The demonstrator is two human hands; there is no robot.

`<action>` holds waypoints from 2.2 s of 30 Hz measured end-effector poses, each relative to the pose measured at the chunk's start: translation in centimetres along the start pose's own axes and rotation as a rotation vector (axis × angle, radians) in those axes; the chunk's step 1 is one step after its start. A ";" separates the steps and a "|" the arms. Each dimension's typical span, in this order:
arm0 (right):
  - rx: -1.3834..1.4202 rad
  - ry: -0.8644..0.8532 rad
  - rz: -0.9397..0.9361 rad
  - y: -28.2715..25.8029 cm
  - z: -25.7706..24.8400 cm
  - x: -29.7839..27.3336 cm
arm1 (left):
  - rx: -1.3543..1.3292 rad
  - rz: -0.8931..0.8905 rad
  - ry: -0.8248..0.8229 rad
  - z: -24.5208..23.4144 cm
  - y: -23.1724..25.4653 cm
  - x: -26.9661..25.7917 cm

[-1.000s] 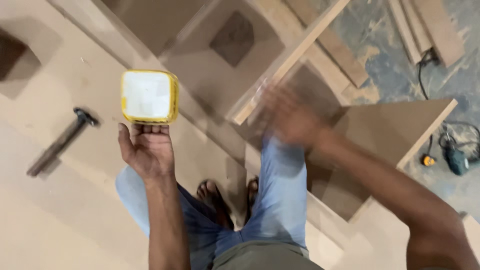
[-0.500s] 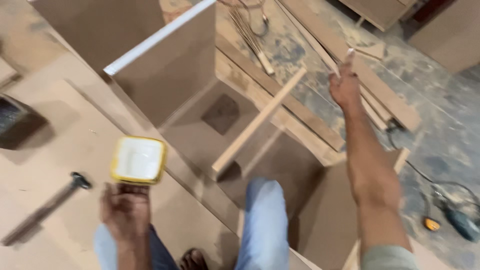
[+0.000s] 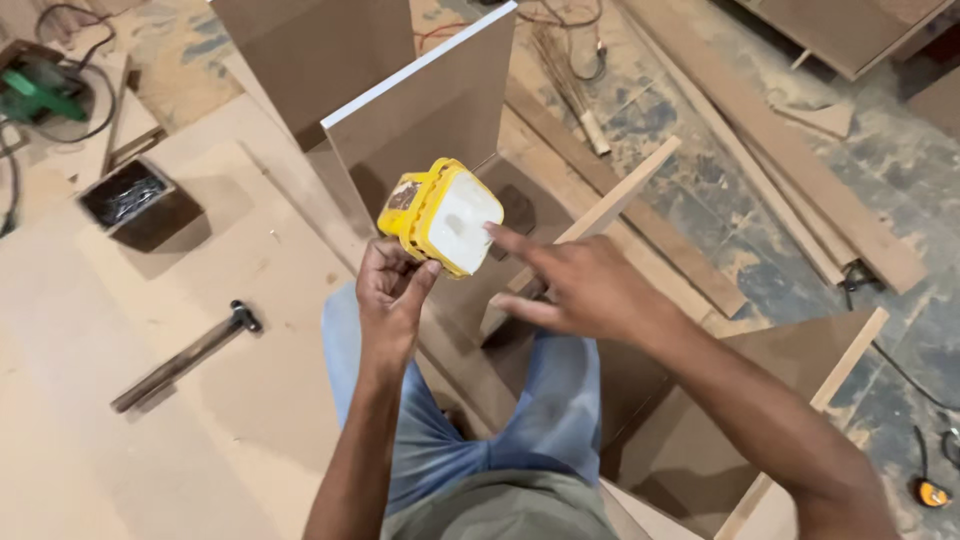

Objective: The person applies white glue from a yellow container onto the edges of wooden furniture pieces using their finger. They work on multiple edges of a partially assembled cabinet structure while sitting on the floor.

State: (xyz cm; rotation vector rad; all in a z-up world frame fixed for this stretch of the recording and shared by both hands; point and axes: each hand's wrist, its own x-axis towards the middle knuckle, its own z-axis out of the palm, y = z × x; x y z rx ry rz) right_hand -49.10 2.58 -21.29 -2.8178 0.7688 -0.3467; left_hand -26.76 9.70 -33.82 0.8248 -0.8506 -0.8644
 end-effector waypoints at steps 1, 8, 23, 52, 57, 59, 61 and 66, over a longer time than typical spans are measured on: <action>-0.014 -0.070 0.055 -0.6 0.3 0.8 | -0.005 0.014 -0.019 0.0 0.1 0.1; -0.142 -0.288 0.217 1.0 2.5 8.1 | 0.227 0.208 -0.151 -0.4 1.3 3.7; 1.174 -0.110 0.377 5.6 3.9 4.5 | -0.209 -0.096 0.148 2.9 -2.6 5.3; 0.713 0.384 0.591 23.3 16.1 -4.9 | -0.577 -0.394 0.196 0.2 -14.7 5.0; 0.169 0.203 0.627 20.5 15.3 -4.8 | -0.583 -0.402 0.191 0.3 -14.6 4.8; -0.083 0.019 0.695 19.6 14.3 -4.5 | -0.587 -0.408 0.196 0.3 -14.7 4.8; -0.292 -0.110 0.690 18.8 13.1 -3.8 | -0.591 -0.410 0.194 0.2 -14.9 4.9; -0.606 -0.416 0.558 16.4 10.6 -2.3 | -0.617 -0.424 0.199 0.2 -15.2 4.8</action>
